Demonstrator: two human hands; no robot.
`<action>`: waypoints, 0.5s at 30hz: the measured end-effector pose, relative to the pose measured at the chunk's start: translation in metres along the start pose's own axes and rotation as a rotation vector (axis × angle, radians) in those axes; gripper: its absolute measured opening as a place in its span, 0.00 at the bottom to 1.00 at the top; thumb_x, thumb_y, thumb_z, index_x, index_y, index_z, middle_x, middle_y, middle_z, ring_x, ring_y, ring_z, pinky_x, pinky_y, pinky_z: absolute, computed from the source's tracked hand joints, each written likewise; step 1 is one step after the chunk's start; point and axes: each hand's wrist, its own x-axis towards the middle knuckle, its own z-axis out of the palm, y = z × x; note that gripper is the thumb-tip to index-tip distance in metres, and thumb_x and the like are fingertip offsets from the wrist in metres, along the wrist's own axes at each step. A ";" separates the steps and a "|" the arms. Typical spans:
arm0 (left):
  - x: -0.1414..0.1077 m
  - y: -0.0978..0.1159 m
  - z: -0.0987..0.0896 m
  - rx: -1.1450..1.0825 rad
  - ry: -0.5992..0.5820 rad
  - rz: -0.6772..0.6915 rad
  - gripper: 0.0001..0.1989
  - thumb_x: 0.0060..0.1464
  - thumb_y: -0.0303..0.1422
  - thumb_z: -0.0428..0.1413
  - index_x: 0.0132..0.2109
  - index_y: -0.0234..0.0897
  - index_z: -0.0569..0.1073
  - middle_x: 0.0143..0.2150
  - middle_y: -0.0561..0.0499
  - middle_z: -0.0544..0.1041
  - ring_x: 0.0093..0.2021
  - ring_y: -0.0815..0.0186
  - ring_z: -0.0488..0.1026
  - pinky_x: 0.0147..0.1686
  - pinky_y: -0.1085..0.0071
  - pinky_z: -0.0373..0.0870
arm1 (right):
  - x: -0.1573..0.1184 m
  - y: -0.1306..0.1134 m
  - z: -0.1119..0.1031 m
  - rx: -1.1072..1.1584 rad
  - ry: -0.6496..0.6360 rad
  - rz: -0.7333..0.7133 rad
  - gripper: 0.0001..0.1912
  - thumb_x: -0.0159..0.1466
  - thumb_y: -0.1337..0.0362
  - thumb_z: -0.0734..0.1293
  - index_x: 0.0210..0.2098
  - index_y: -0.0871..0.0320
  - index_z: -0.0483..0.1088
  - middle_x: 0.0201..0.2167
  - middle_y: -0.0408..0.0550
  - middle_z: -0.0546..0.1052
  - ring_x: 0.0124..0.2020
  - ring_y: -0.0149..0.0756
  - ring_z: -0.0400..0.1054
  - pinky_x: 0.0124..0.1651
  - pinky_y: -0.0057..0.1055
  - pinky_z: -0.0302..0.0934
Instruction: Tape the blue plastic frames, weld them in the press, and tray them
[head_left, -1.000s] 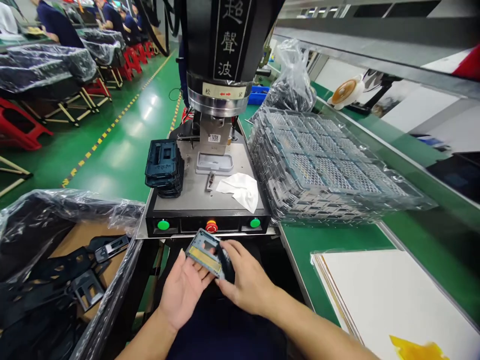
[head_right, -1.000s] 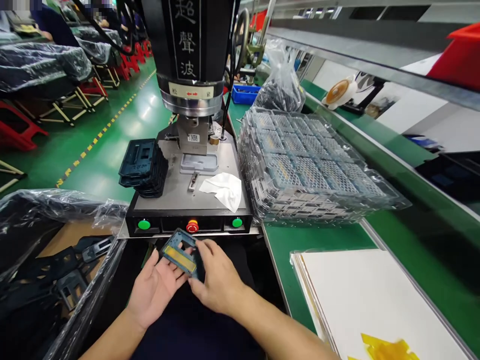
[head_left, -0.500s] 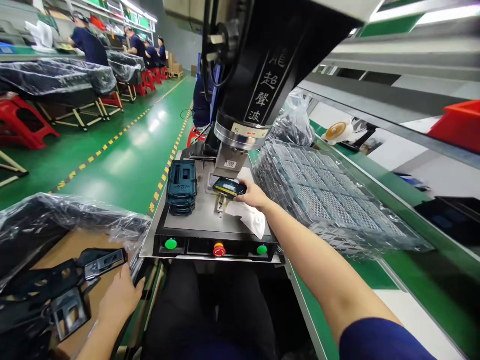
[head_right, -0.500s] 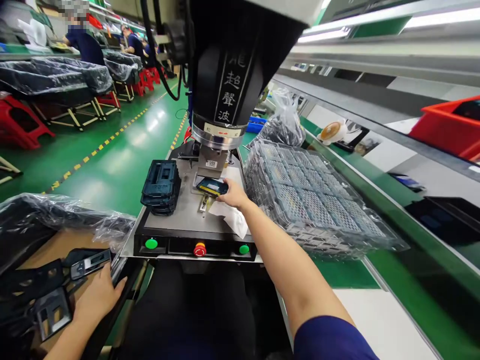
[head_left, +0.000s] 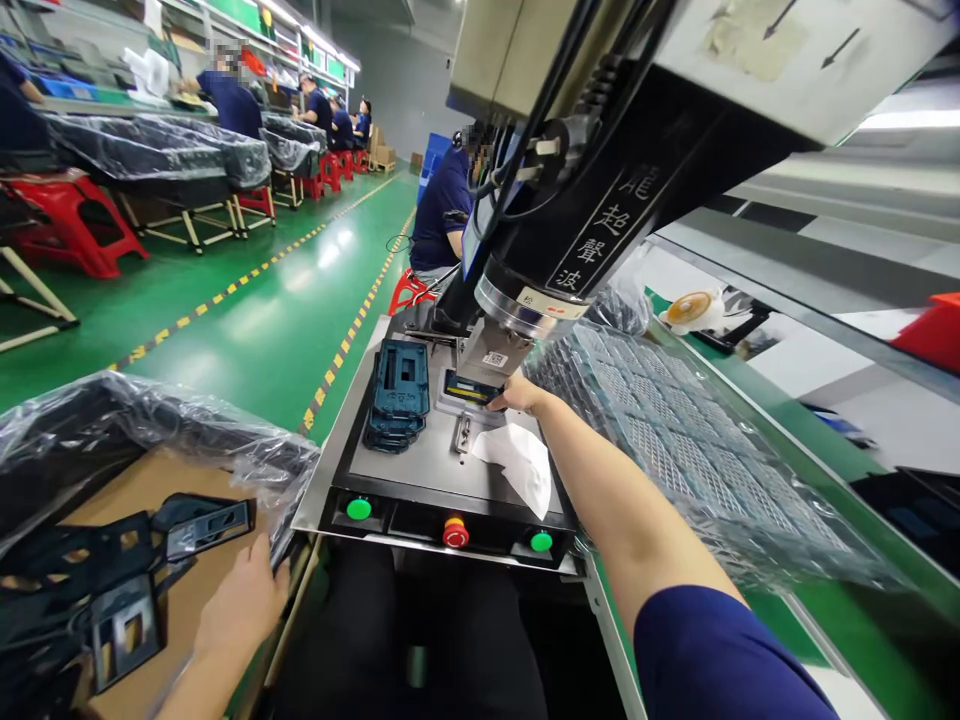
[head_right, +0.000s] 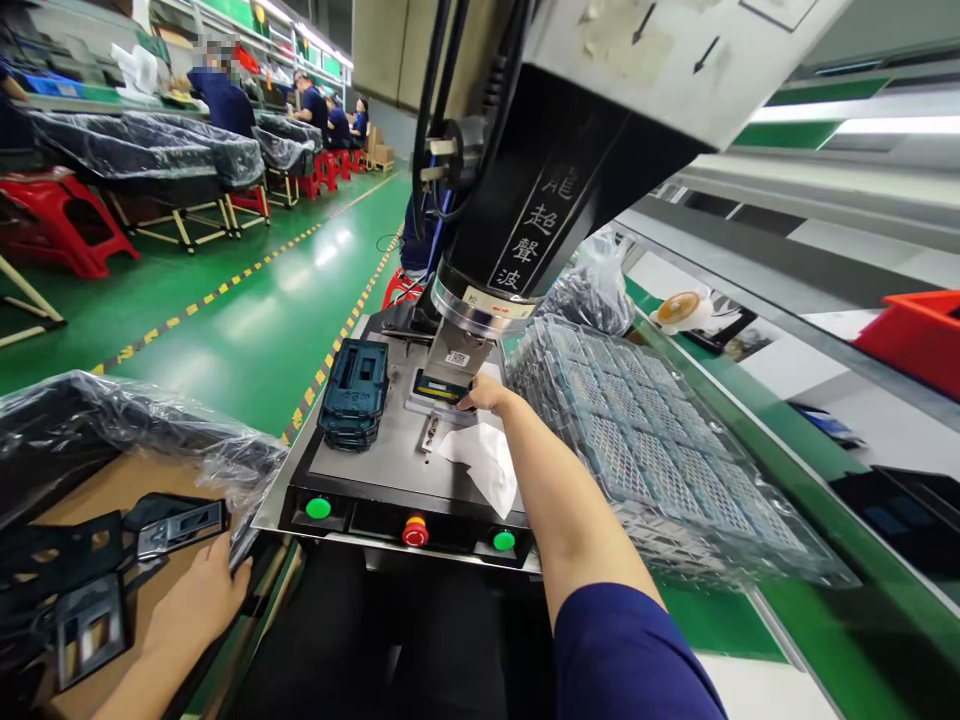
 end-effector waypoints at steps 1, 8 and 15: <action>0.000 0.000 0.001 -0.004 0.000 0.001 0.23 0.60 0.41 0.35 0.56 0.34 0.59 0.53 0.35 0.68 0.46 0.45 0.73 0.41 0.51 0.66 | 0.000 0.000 -0.002 0.001 -0.034 -0.002 0.32 0.42 0.62 0.77 0.47 0.65 0.74 0.37 0.52 0.79 0.36 0.40 0.73 0.46 0.36 0.68; 0.002 0.000 0.002 -0.013 -0.034 -0.015 0.26 0.60 0.43 0.34 0.59 0.34 0.55 0.54 0.36 0.67 0.48 0.44 0.71 0.42 0.50 0.66 | -0.010 0.002 0.015 -0.122 -0.053 -0.064 0.26 0.59 0.55 0.69 0.54 0.60 0.69 0.50 0.54 0.75 0.49 0.42 0.69 0.55 0.36 0.61; 0.005 0.002 0.003 -0.020 -0.019 0.004 0.26 0.60 0.45 0.35 0.58 0.36 0.56 0.53 0.35 0.67 0.48 0.43 0.72 0.42 0.50 0.66 | -0.022 -0.001 0.050 -0.283 0.122 -0.086 0.24 0.66 0.58 0.59 0.59 0.59 0.62 0.61 0.58 0.63 0.63 0.50 0.52 0.64 0.53 0.40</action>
